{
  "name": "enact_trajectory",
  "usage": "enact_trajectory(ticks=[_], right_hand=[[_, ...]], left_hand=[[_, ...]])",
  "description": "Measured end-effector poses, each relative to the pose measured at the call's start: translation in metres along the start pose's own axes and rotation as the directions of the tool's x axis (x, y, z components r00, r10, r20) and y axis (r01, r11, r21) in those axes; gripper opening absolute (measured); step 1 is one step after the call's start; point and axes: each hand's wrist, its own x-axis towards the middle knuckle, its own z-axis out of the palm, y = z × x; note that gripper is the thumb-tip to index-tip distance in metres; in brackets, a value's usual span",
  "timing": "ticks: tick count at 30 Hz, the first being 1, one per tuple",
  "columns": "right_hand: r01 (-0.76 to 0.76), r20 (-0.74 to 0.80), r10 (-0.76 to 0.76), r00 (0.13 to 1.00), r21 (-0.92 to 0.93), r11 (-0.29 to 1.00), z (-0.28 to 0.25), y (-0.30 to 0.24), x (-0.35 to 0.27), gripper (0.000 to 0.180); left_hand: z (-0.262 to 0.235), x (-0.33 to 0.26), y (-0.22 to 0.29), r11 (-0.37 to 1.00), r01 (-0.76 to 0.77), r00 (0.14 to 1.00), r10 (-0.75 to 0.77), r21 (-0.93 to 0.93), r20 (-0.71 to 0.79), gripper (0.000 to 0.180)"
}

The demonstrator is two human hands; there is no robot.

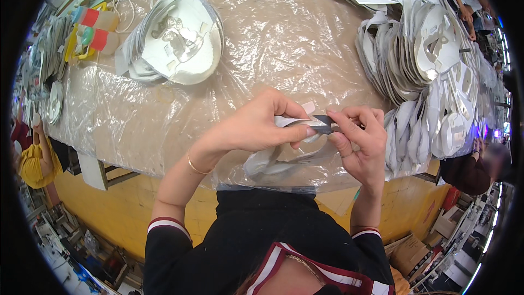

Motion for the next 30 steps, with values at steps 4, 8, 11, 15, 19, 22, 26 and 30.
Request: enact_trajectory(ticks=[4, 8, 11, 15, 19, 22, 26, 30], right_hand=[[0.028, -0.012, -0.029, 1.0, -0.045, 0.999, -0.002, -0.001, 0.002, 0.031], [0.059, -0.032, -0.061, 0.998, -0.069, 0.996, -0.002, 0.001, -0.001, 0.029], [0.049, -0.086, -0.05, 0.995, -0.013, 0.999, 0.004, 0.004, -0.004, 0.028], [0.061, -0.198, -0.028, 0.98, 0.162, 0.985, 0.018, 0.008, -0.006, 0.027], [-0.078, -0.185, 0.13, 0.974, 0.263, 0.962, 0.022, 0.007, -0.009, 0.029], [-0.202, -0.096, 0.276, 0.956, 0.467, 0.861, 0.022, 0.01, -0.009, 0.031], [-0.414, 0.092, 0.442, 0.892, 0.555, 0.721, 0.027, 0.018, -0.009, 0.026], [-0.464, 0.069, 0.563, 0.824, 0.652, 0.599, 0.033, 0.028, -0.012, 0.019]], left_hand=[[0.003, 0.001, 0.004, 1.0, -0.019, 1.0, 0.019, -0.005, 0.011, 0.019], [0.004, 0.003, 0.003, 1.0, 0.003, 1.0, -0.003, 0.014, 0.023, 0.019], [0.004, 0.005, 0.001, 1.0, -0.01, 0.999, 0.009, 0.013, 0.031, 0.018], [0.003, 0.007, -0.001, 1.0, -0.016, 0.998, 0.015, 0.014, 0.055, 0.019], [0.001, 0.007, -0.001, 1.0, -0.016, 0.999, 0.015, 0.018, 0.045, 0.022], [-0.003, 0.009, -0.005, 0.997, -0.01, 0.997, 0.016, -0.081, 0.072, 0.027], [-0.021, 0.017, -0.021, 0.966, -0.018, 0.987, 0.057, -0.256, 0.147, 0.037], [-0.035, 0.023, -0.044, 0.963, -0.04, 0.992, 0.071, -0.268, 0.105, 0.048]])
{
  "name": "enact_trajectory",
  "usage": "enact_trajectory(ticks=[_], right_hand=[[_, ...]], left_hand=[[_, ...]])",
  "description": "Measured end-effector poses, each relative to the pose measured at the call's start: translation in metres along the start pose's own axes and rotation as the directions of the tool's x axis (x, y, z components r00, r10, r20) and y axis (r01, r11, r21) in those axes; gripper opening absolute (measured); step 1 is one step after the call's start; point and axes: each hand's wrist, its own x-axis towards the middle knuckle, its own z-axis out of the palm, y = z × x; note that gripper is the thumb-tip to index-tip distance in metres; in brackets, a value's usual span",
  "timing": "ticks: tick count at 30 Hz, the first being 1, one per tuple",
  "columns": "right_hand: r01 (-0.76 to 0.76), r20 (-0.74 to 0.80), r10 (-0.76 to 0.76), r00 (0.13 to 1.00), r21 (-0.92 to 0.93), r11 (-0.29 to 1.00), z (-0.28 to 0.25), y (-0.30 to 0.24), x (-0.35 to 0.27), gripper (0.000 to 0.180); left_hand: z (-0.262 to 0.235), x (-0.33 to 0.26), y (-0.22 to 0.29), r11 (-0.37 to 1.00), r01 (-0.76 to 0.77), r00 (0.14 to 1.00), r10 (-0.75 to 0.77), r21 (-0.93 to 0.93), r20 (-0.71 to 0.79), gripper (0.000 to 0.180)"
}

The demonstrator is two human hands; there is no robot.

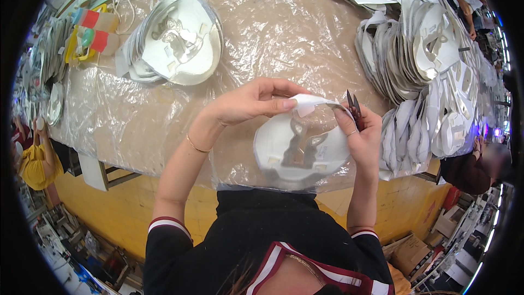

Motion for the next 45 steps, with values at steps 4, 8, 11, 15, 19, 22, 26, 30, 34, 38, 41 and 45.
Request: enact_trajectory(ticks=[4, 8, 11, 15, 19, 22, 26, 30, 34, 38, 41, 45], right_hand=[[-0.118, -0.064, 0.117, 0.991, -0.012, 0.993, -0.003, 0.006, 0.006, 0.016], [-0.113, -0.147, 0.106, 0.983, -0.047, 0.992, -0.001, 0.008, 0.009, 0.014], [-0.035, -0.158, 0.043, 0.987, 0.052, 0.998, 0.001, 0.013, 0.008, 0.024], [0.024, -0.07, -0.009, 0.997, 0.215, 0.976, -0.006, 0.025, -0.001, 0.055], [0.079, -0.154, -0.016, 0.988, 0.417, 0.906, -0.007, 0.039, -0.019, 0.073], [-0.085, -0.079, 0.134, 0.988, 0.443, 0.893, 0.0, 0.038, -0.034, 0.062], [0.195, -0.355, -0.086, 0.931, 0.283, 0.939, -0.009, 0.008, -0.044, 0.037], [0.351, -0.866, -0.238, 0.439, -0.078, 0.933, -0.077, -0.041, -0.05, 0.025], [0.549, -0.998, 0.059, 0.033, 0.068, 0.833, -0.173, -0.058, -0.062, 0.04], [0.587, -0.987, -0.157, -0.039, -0.15, 0.796, -0.276, -0.04, -0.072, 0.047], [0.475, -0.944, -0.322, 0.066, -0.254, 0.842, -0.348, -0.03, -0.068, 0.041], [0.122, -0.703, -0.611, 0.364, -0.614, 0.779, -0.387, -0.028, -0.023, 0.032]], left_hand=[[-0.003, 0.0, -0.015, 0.997, -0.03, 0.998, 0.034, 0.07, -0.047, 0.054], [0.005, 0.001, -0.024, 0.991, -0.084, 0.984, 0.1, 0.107, -0.148, 0.047], [0.002, 0.006, -0.027, 0.994, 0.073, 0.968, -0.051, 0.078, -0.248, 0.04], [-0.001, 0.007, -0.033, 0.999, -0.028, 0.969, 0.017, -0.045, -0.246, 0.032], [-0.004, 0.006, -0.036, 0.99, -0.127, 0.925, 0.095, -0.064, -0.369, 0.029], [-0.002, 0.008, -0.033, 0.953, -0.284, 0.879, 0.212, -0.111, -0.426, 0.032], [0.01, 0.007, -0.03, 0.869, -0.411, 0.85, 0.257, -0.275, -0.46, 0.04], [0.018, 0.0, -0.022, 0.91, -0.414, 0.844, 0.378, -0.013, -0.381, 0.044], [0.017, -0.011, -0.029, 0.928, -0.279, 0.803, 0.366, 0.245, -0.471, 0.034], [0.017, -0.028, -0.059, 0.956, -0.143, 0.786, 0.266, 0.255, -0.558, 0.026], [0.021, -0.039, -0.082, 0.975, -0.035, 0.775, 0.165, 0.219, -0.61, 0.022], [0.026, -0.039, -0.098, 0.951, -0.043, 0.759, 0.23, 0.305, -0.609, 0.021]])
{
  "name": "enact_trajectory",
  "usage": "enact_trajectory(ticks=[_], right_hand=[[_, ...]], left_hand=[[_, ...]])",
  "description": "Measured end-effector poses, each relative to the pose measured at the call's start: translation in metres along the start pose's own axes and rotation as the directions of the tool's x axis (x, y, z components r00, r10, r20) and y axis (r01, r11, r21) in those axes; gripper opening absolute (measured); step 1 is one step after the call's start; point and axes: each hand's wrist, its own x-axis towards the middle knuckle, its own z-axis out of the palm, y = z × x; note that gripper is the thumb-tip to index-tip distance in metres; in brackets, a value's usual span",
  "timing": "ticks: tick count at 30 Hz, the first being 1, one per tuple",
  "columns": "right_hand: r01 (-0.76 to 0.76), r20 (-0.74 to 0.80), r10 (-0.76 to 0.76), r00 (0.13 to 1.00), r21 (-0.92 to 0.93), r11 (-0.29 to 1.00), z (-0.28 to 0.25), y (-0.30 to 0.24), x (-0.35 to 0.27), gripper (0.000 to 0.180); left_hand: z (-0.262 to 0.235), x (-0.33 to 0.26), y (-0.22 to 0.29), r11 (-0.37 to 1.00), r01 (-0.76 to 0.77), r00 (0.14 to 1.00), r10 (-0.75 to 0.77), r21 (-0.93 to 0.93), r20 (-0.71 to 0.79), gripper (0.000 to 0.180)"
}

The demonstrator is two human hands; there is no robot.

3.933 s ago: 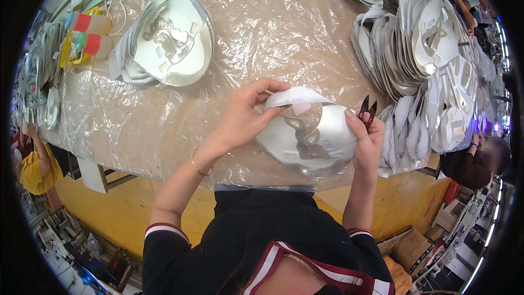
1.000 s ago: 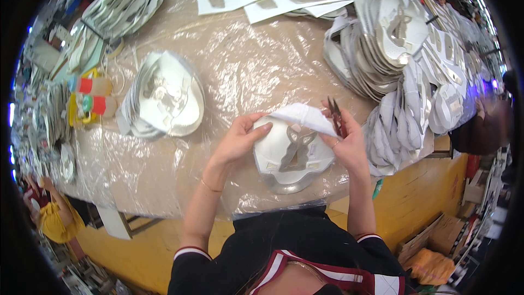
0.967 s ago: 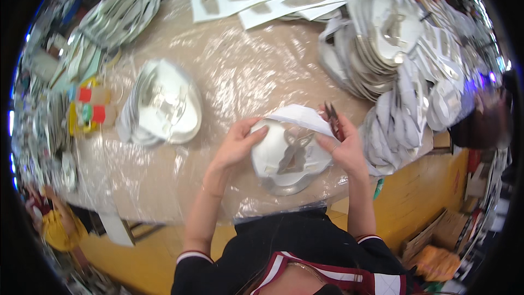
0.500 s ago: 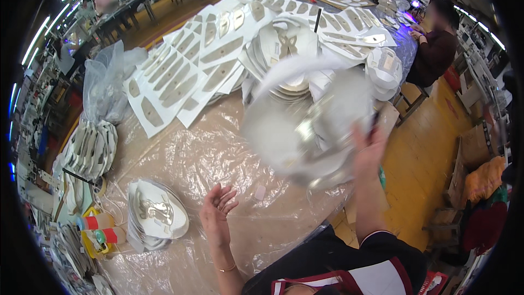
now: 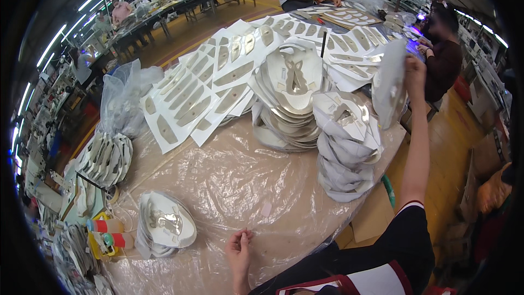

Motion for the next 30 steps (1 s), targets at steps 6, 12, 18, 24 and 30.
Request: enact_trajectory(ticks=[6, 12, 18, 24, 30], right_hand=[[0.507, 0.364, -0.392, 0.845, -0.309, 0.804, 0.116, -0.017, -0.042, 0.037], [-0.34, 0.294, 0.46, 0.838, -0.379, 0.861, 0.072, -0.086, -0.107, 0.048], [-0.055, 0.526, 0.225, 0.82, -0.319, 0.946, 0.087, -0.122, -0.148, 0.07], [-0.23, 0.575, 0.275, 0.77, -0.152, 0.961, 0.102, -0.1, -0.097, 0.055], [-0.06, 0.62, 0.117, 0.776, -0.112, 0.992, 0.003, -0.093, -0.056, 0.049]], left_hand=[[0.005, 0.006, 0.0, 0.995, -0.041, 0.999, 0.042, 0.094, -0.006, 0.023], [0.002, -0.002, -0.007, 0.99, -0.066, 0.994, 0.075, 0.125, -0.073, 0.024], [-0.005, 0.013, -0.009, 0.995, -0.041, 0.999, 0.043, 0.09, -0.016, 0.023], [-0.013, 0.014, -0.012, 0.996, -0.086, 0.994, 0.087, 0.017, -0.063, 0.021], [0.002, 0.006, -0.017, 0.984, -0.137, 0.972, 0.156, 0.117, -0.173, 0.02]])
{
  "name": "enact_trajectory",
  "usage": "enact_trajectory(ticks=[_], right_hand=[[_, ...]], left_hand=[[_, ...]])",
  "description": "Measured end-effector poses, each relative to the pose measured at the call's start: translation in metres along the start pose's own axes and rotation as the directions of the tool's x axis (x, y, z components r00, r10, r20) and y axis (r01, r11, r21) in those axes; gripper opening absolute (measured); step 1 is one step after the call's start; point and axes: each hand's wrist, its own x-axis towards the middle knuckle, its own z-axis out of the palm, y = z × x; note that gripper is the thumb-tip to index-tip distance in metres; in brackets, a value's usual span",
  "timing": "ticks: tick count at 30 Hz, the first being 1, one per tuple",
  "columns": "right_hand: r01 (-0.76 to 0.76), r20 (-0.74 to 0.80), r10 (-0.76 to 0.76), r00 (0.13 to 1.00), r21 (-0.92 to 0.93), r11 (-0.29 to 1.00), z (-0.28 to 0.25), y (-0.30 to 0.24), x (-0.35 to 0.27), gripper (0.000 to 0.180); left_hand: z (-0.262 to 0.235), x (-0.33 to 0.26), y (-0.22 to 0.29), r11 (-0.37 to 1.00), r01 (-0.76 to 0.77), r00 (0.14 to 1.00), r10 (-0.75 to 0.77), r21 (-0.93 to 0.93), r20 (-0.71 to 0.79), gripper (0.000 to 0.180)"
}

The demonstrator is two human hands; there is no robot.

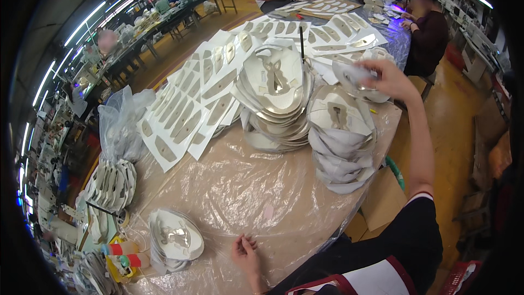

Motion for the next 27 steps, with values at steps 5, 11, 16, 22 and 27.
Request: enact_trajectory(ticks=[5, 11, 16, 22, 27], right_hand=[[-0.159, 0.122, 0.151, 0.981, 0.065, 0.985, 0.095, -0.004, -0.073, 0.047], [-0.108, -0.549, -0.056, 0.834, -0.261, 0.959, 0.132, -0.016, -0.092, 0.038], [0.121, -0.686, -0.051, 0.726, 0.054, 0.991, 0.183, -0.062, -0.087, 0.033], [-0.12, 0.289, -0.108, 0.951, 0.668, 0.734, 0.315, -0.117, -0.128, 0.025], [-0.007, 0.434, -0.262, 0.862, 0.528, 0.849, 0.369, -0.122, -0.169, 0.017]], left_hand=[[0.001, 0.002, 0.006, 1.0, 0.015, 1.0, -0.015, -0.015, 0.005, 0.02], [0.0, -0.004, 0.011, 0.999, 0.033, 0.999, -0.033, 0.019, -0.007, 0.021], [0.002, -0.005, 0.014, 0.998, 0.065, 0.997, -0.066, -0.026, -0.036, 0.02], [0.0, -0.009, 0.018, 0.997, 0.064, 0.998, -0.064, -0.048, -0.009, 0.019], [-0.023, -0.016, 0.037, 0.917, -0.16, 0.971, 0.213, 0.366, -0.11, 0.015]])
